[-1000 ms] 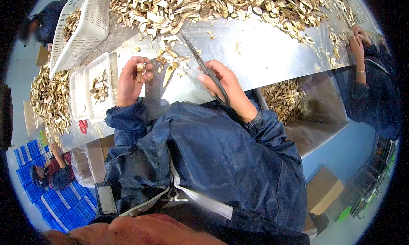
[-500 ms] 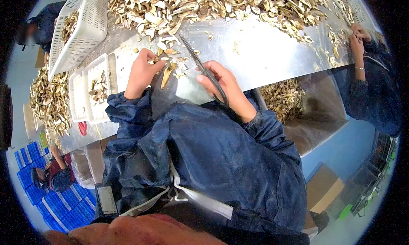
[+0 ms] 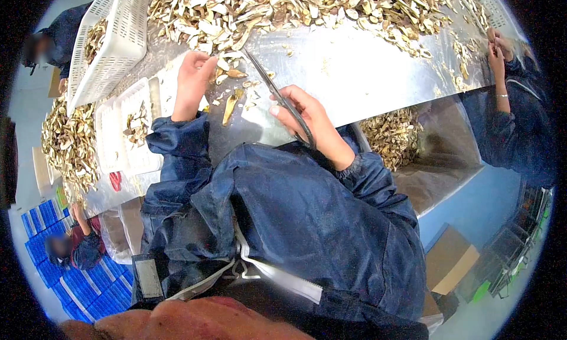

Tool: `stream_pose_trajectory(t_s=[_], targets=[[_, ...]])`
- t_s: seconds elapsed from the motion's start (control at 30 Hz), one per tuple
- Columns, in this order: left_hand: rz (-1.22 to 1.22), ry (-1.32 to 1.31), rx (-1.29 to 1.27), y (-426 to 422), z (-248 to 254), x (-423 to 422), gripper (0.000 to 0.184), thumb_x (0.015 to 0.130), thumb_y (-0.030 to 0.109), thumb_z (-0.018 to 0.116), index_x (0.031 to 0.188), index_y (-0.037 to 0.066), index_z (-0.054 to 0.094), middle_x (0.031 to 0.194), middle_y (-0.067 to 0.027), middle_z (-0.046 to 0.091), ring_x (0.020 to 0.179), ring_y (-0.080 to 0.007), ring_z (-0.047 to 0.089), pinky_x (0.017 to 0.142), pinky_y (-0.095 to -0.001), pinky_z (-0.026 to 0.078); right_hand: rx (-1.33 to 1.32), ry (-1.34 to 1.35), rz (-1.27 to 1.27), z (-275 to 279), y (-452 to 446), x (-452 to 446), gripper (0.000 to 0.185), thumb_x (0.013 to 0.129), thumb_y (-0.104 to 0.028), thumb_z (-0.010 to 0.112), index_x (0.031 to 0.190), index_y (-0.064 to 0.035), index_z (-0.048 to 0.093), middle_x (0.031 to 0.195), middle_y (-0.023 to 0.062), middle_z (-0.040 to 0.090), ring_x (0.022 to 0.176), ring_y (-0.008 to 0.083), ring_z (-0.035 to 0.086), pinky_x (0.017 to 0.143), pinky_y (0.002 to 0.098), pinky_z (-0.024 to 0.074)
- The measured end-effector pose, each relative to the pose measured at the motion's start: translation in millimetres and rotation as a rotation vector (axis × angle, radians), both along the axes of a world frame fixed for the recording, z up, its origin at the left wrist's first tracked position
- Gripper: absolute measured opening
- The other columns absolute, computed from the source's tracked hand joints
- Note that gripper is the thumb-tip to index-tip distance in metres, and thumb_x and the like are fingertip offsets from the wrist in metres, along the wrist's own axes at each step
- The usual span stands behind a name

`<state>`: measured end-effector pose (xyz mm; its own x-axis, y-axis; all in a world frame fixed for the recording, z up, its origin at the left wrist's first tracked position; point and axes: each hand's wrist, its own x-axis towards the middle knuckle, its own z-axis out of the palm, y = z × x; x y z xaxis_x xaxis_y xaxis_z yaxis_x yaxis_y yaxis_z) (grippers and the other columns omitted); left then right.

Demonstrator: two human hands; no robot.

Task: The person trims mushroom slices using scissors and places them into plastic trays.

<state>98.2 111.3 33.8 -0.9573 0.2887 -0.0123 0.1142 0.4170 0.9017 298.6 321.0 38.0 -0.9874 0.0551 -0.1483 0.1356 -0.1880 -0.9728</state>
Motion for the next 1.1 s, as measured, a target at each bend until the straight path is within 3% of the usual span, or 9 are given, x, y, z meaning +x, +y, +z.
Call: stream_pose_trajectory(t_s=[0.17, 0.27, 0.3, 0.4, 0.53, 0.63, 0.83, 0.93, 1.1], targets=[[-0.048, 0.204, -0.427, 11, 4, 6, 0.034, 0.084, 0.025, 0.075, 0.104, -0.001, 0.065, 0.083, -0.0179, 0.067, 0.080, -0.0298, 0.066, 0.073, -0.0369, 0.050, -0.014, 0.001, 0.008, 1, 0, 0, 0.028, 0.097, -0.020, 0.070, 0.117, -0.0025, 0.061, 0.075, -0.0043, 0.052, 0.058, 0.0039, 0.041, 0.052, 0.0220, 0.0315], [-0.064, 0.256, -0.284, -3, -6, 0, 0.030, 0.085, 0.025, 0.076, 0.098, -0.001, 0.066, 0.079, -0.0128, 0.067, 0.075, -0.0222, 0.064, 0.068, -0.0328, 0.049, -0.012, -0.001, 0.004, -4, 2, 1, 0.029, 0.096, -0.022, 0.070, 0.117, -0.0033, 0.061, 0.074, -0.0042, 0.051, 0.057, 0.0040, 0.041, 0.052, 0.0224, 0.0318], [-0.039, -0.073, -0.074, -6, 4, 4, 0.025, 0.088, 0.022, 0.074, 0.095, -0.001, 0.067, 0.076, -0.0052, 0.065, 0.070, -0.0127, 0.060, 0.062, -0.0265, 0.045, -0.014, -0.003, 0.008, -5, 3, 1, 0.029, 0.096, -0.022, 0.070, 0.117, -0.0035, 0.061, 0.074, -0.0043, 0.051, 0.057, 0.0040, 0.041, 0.052, 0.0226, 0.0319], [0.051, -0.211, 0.036, -23, 11, 5, 0.020, 0.091, 0.019, 0.072, 0.097, 0.000, 0.069, 0.074, 0.0022, 0.060, 0.064, -0.0037, 0.051, 0.056, -0.0207, 0.038, -0.018, -0.005, 0.024, -1, 2, -1, 0.025, 0.098, -0.018, 0.065, 0.117, -0.0025, 0.059, 0.067, -0.0048, 0.048, 0.054, 0.0036, 0.042, 0.053, 0.0202, 0.0331], [0.086, -0.363, 0.164, -34, 23, 13, 0.021, 0.096, 0.015, 0.064, 0.111, 0.001, 0.069, 0.070, 0.0061, 0.053, 0.056, -0.0016, 0.040, 0.050, -0.0197, 0.031, -0.034, -0.021, 0.020, -3, 2, 0, 0.029, 0.096, -0.022, 0.070, 0.118, -0.0038, 0.061, 0.074, -0.0041, 0.052, 0.057, 0.0040, 0.042, 0.052, 0.0221, 0.0319], [0.052, -0.419, 0.207, -46, 26, 13, 0.025, 0.098, 0.013, 0.059, 0.118, 0.000, 0.067, 0.072, 0.0036, 0.054, 0.058, -0.0037, 0.044, 0.050, -0.0205, 0.033, -0.025, -0.017, 0.013, -3, 3, 0, 0.029, 0.096, -0.022, 0.070, 0.117, -0.0037, 0.061, 0.074, -0.0041, 0.052, 0.057, 0.0041, 0.042, 0.052, 0.0220, 0.0322], [0.086, -0.674, 0.788, -62, 14, 1, 0.016, 0.100, 0.019, 0.059, 0.103, 0.004, 0.064, 0.078, -0.0035, 0.061, 0.057, -0.0086, 0.051, 0.048, -0.0238, 0.039, -0.023, -0.009, 0.018, -2, 2, -1, 0.029, 0.096, -0.021, 0.070, 0.117, -0.0034, 0.061, 0.074, -0.0042, 0.052, 0.057, 0.0044, 0.043, 0.052, 0.0219, 0.0323], [0.222, -0.638, 0.699, -43, 27, 13, 0.013, 0.099, 0.019, 0.063, 0.096, 0.006, 0.060, 0.081, -0.0044, 0.063, 0.056, -0.0092, 0.052, 0.047, -0.0236, 0.039, -0.030, -0.009, 0.016, -1, 2, 0, 0.028, 0.096, -0.021, 0.070, 0.116, -0.0035, 0.061, 0.074, -0.0043, 0.052, 0.056, 0.0043, 0.043, 0.052, 0.0218, 0.0322], [-0.103, -0.419, 0.164, -44, 20, 17, 0.016, 0.095, 0.019, 0.071, 0.090, 0.008, 0.060, 0.074, 0.0023, 0.057, 0.057, -0.0050, 0.050, 0.046, -0.0213, 0.034, -0.003, 0.001, 0.008, 0, 1, 0, 0.028, 0.096, -0.021, 0.070, 0.116, -0.0039, 0.061, 0.074, -0.0046, 0.052, 0.056, 0.0040, 0.043, 0.051, 0.0218, 0.0322]])
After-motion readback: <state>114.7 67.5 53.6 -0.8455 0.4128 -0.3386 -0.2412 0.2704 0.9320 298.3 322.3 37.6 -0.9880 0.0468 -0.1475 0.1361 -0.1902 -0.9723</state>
